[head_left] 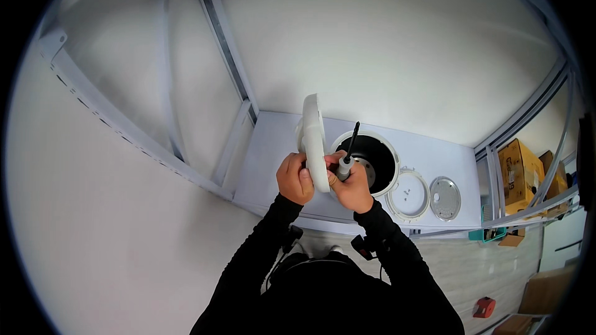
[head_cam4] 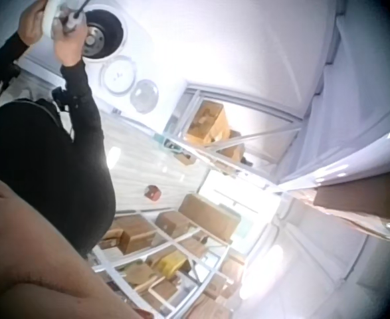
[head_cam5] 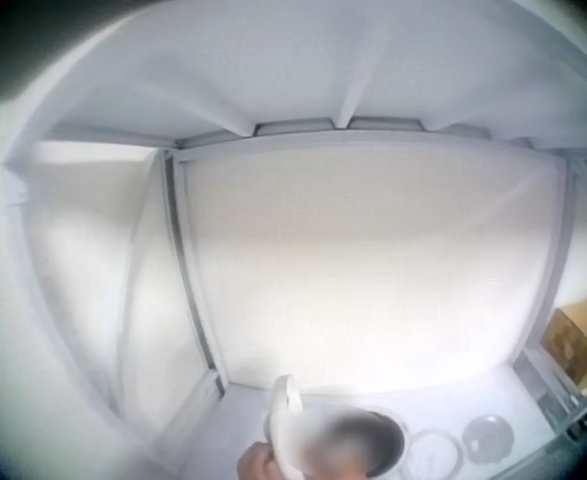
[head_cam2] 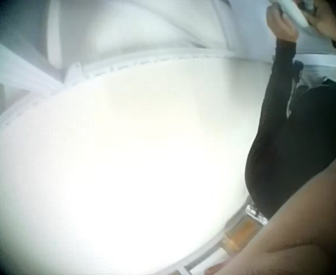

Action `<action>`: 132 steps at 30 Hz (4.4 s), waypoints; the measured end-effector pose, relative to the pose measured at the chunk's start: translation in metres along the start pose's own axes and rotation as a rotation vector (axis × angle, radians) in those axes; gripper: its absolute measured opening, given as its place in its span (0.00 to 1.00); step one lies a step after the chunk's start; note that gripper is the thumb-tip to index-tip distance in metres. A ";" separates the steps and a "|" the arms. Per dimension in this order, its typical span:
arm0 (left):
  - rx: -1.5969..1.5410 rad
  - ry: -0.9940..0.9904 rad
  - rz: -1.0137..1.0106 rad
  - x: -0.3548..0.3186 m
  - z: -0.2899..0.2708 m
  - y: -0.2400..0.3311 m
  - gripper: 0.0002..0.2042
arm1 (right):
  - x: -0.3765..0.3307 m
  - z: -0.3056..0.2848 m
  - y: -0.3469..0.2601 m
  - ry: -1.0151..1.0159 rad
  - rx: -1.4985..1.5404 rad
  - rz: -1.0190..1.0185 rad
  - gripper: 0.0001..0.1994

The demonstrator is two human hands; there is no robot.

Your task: The person uses a screwdriver to remove screws from the lid of a white rice cooker, then removes the lid and a perforated metal tray. The person continues to unscrew and remove small components from the lid and places them on the counter.

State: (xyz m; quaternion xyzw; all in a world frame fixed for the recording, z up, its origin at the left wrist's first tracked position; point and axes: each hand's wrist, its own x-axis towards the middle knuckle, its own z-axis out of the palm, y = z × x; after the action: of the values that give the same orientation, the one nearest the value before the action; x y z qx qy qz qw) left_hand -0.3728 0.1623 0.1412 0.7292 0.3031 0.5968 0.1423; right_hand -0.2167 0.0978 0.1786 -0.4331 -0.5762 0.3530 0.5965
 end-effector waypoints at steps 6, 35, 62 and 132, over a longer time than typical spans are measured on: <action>0.001 0.022 -0.010 0.002 0.005 -0.003 0.18 | 0.001 -0.002 0.000 -0.004 -0.022 -0.023 0.14; -0.020 -0.080 -0.167 0.010 -0.001 0.012 0.21 | 0.018 -0.023 -0.004 -0.112 -0.157 -0.276 0.16; -0.082 -0.048 -0.176 0.003 -0.005 0.029 0.17 | 0.003 -0.018 -0.013 -0.057 -0.113 -0.074 0.15; -0.916 -0.414 -0.693 -0.129 -0.101 0.207 0.22 | -0.202 0.002 -0.107 -0.154 0.309 0.033 0.20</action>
State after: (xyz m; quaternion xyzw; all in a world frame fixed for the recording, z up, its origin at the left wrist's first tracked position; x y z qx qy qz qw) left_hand -0.4268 -0.0931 0.1829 0.5537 0.2010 0.4313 0.6834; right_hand -0.2442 -0.1281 0.2001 -0.3174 -0.5518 0.4790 0.6044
